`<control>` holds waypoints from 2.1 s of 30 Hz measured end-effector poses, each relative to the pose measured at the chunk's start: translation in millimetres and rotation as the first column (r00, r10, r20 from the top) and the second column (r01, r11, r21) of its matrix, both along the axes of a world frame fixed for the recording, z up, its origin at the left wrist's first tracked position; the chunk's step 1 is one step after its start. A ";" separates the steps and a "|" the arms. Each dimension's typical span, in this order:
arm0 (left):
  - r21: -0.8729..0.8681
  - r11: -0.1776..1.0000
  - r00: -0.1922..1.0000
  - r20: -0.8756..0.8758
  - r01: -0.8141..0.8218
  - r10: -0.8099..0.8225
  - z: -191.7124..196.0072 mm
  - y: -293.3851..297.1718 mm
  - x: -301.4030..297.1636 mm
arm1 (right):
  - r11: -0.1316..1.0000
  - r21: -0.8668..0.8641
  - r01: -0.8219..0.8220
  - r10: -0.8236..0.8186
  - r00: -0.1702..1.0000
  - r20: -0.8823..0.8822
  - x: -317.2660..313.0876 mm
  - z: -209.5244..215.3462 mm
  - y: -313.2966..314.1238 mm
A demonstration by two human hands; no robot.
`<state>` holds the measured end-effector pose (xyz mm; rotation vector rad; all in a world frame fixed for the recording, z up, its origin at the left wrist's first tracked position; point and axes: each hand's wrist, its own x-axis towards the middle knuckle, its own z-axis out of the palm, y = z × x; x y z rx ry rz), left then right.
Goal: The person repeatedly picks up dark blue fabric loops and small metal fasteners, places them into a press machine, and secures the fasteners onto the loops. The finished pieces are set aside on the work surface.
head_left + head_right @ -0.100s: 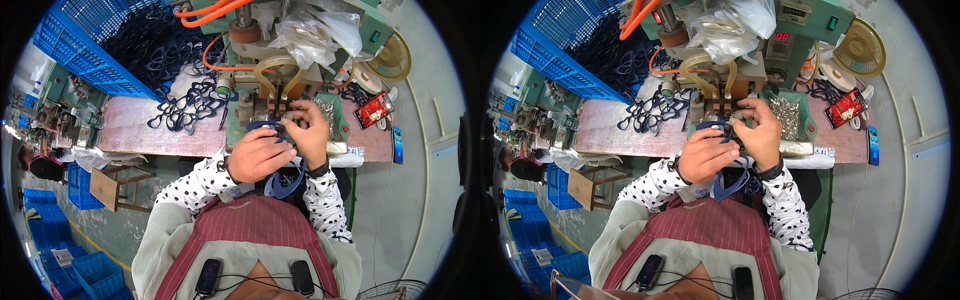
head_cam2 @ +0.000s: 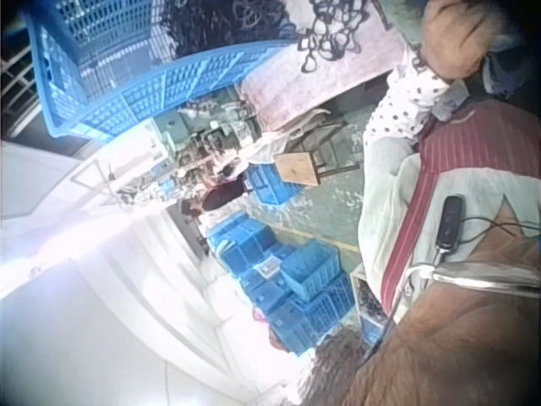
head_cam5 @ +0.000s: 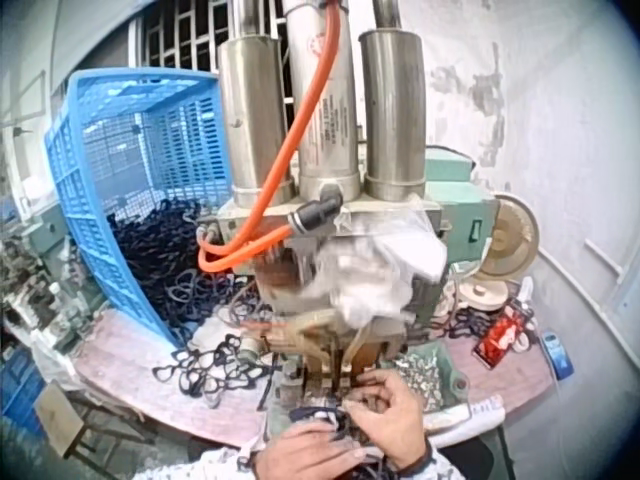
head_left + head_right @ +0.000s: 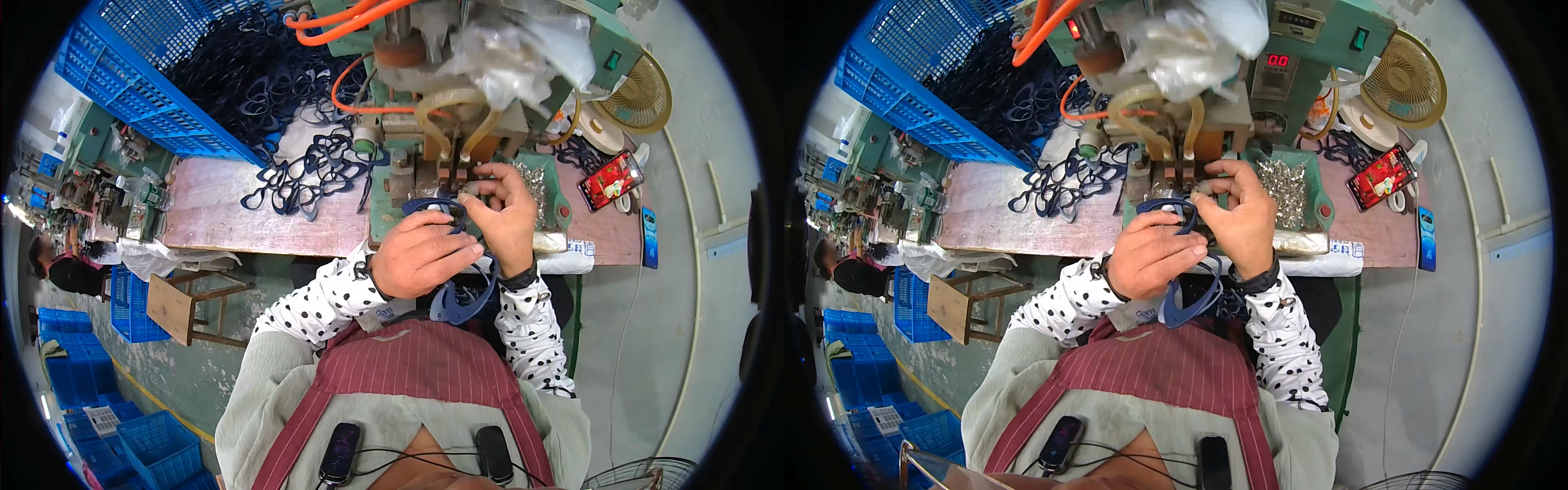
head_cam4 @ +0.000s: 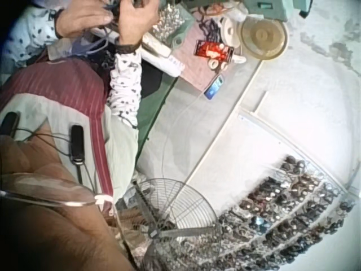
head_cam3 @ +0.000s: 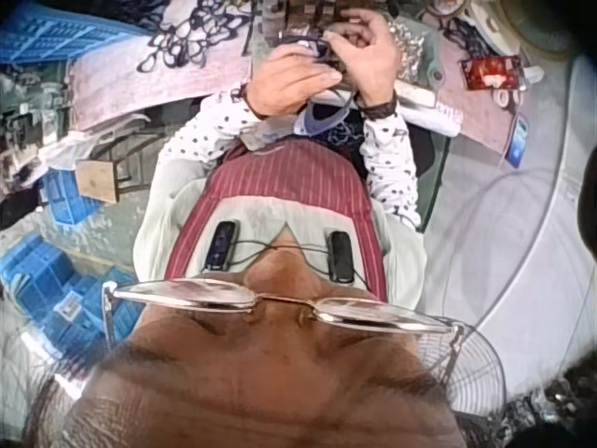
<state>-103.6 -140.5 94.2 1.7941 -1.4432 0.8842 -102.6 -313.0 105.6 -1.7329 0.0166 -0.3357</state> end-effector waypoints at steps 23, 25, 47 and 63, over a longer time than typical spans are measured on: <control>0.090 0.938 0.942 -0.040 0.335 -0.332 -14.6 -5.3 24.3 | 0.456 -0.777 0.434 -0.326 0.894 0.308 7.7 -98.5 -111.4; 0.091 0.943 0.947 -0.016 0.321 -0.321 -14.9 -5.5 23.6 | 0.322 -0.856 0.405 -0.280 0.904 0.323 10.5 -104.6 -106.9; 0.505 0.440 0.604 0.219 -0.743 0.766 -95.8 128.3 186.0 | 0.593 -0.551 0.587 -0.418 0.809 0.413 15.4 -121.4 -112.8; -0.008 0.729 0.564 -0.639 -0.685 0.523 -63.7 164.2 165.7 | 0.781 -0.343 0.521 -0.419 0.846 0.331 15.3 -65.4 -78.0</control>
